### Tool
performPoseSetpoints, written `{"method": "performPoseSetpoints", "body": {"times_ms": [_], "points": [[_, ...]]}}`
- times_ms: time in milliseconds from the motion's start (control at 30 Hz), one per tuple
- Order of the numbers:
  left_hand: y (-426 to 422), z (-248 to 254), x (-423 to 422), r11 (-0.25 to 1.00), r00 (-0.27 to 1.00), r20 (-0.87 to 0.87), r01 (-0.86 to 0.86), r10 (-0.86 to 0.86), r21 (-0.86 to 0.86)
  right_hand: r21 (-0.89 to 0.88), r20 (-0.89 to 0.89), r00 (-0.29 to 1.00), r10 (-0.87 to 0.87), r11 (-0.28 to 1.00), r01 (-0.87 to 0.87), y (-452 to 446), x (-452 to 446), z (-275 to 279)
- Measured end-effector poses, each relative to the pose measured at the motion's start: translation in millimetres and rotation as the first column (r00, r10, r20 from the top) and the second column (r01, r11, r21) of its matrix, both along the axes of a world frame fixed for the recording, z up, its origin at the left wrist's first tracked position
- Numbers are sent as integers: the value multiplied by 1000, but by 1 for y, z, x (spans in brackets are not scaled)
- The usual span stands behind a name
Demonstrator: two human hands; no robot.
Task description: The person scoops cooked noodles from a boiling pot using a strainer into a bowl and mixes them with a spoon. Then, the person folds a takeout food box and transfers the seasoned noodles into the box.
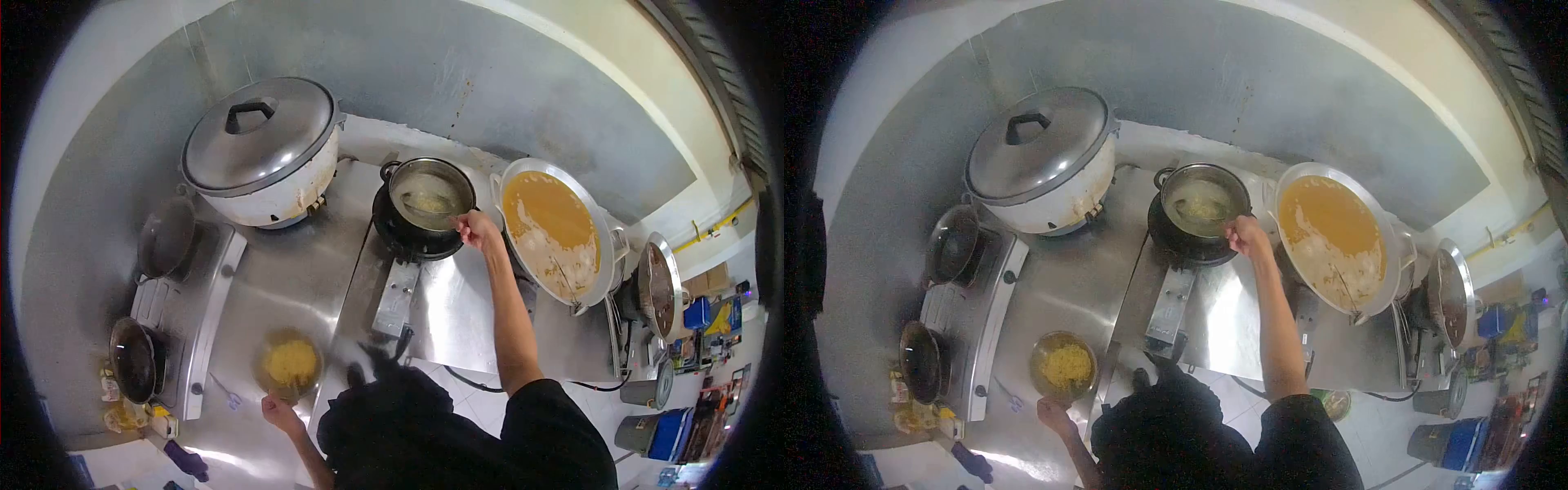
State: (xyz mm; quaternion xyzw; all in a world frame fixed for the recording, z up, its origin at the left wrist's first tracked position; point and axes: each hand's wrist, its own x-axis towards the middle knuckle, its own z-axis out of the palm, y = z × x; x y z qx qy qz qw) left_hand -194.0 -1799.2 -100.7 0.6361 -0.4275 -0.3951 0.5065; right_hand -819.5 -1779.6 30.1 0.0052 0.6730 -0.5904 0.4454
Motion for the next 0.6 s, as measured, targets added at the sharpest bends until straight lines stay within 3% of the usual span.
{"method": "performPoseSetpoints", "body": {"times_ms": [33,100,167,233,333,400,467,500,600], "points": [[1,5,-3,1000,1000,5,-5,5,-5,53,14,1000,17,998,-18,2,-2,7],[1,-23,18,999,990,141,32,-29,-14,116,-149,985,88,991,-71,1,-17,-5],[2,-30,22,999,974,221,41,-41,9,329,-307,927,216,938,-109,-12,-24,4],[4,-5,11,998,969,247,15,-29,59,517,-483,787,384,851,-98,-28,-24,0],[5,-21,16,999,986,166,33,-34,8,460,-734,515,442,882,-100,-56,-27,-43],[7,-9,7,1000,994,111,14,-16,13,223,-727,628,278,961,-166,-69,-26,-78],[9,-9,8,1000,992,127,-8,8,3,-23,-574,815,80,993,-113,-67,-15,-90],[10,-17,14,1000,986,166,-18,20,-10,-46,-528,849,-18,999,-8,-58,5,-71],[13,4,1,999,988,145,-48,49,-12,28,-595,804,10,1000,8,-24,44,-12]]}}
